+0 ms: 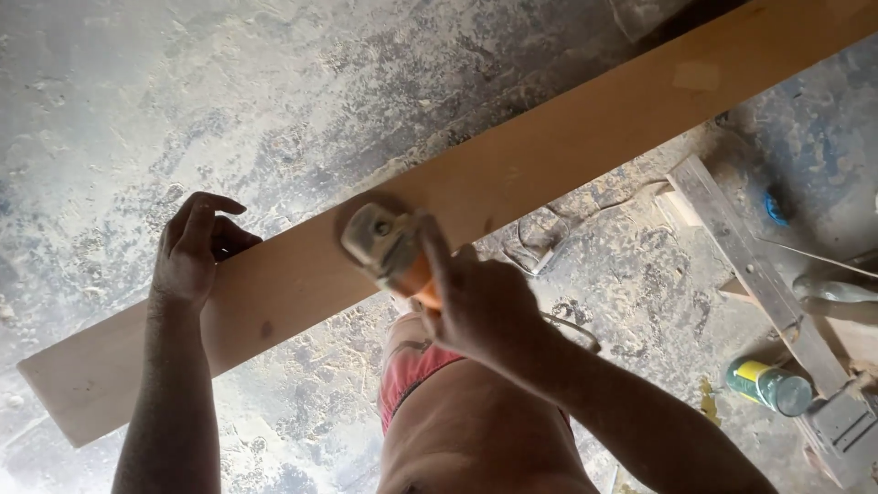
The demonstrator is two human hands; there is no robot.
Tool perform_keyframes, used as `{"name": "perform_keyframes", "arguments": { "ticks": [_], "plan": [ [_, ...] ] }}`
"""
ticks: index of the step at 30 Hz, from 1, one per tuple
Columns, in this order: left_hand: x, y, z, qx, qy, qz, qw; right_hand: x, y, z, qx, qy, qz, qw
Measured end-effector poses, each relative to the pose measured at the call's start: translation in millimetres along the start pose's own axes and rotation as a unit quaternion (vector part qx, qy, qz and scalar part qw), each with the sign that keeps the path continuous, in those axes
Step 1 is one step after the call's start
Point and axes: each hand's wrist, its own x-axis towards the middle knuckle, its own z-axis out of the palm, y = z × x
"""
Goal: Sanding a long wooden board using a power angle grinder with a sanding disc.
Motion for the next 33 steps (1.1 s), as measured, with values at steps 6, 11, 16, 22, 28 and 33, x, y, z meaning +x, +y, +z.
{"name": "perform_keyframes", "arguments": {
  "ticks": [6,11,16,22,28,33],
  "plan": [
    [1.5,2.7,1.3,-0.037,0.006,-0.02,0.999,-12.9,62.8,-36.2,-0.011,-0.015,0.2,0.98],
    [3.4,15.1,9.8,-0.054,0.028,-0.026,0.998,-22.0,98.4,-50.3,0.015,0.079,0.243,0.967],
    [4.5,19.0,11.8,-0.06,0.008,-0.03,0.998,-12.6,63.7,-43.5,0.023,0.094,0.253,0.963],
    [5.7,15.5,7.6,-0.053,-0.012,-0.03,0.998,-2.4,-17.4,-4.6,-0.013,-0.022,0.118,0.993],
    [1.5,25.0,5.0,-0.077,-0.018,-0.009,0.997,-20.5,-45.5,8.8,-0.013,-0.014,-0.022,1.0],
    [7.1,20.5,8.3,-0.127,-0.029,0.0,0.991,-39.9,6.4,-9.0,-0.043,0.008,0.175,0.984]
  ]
}}
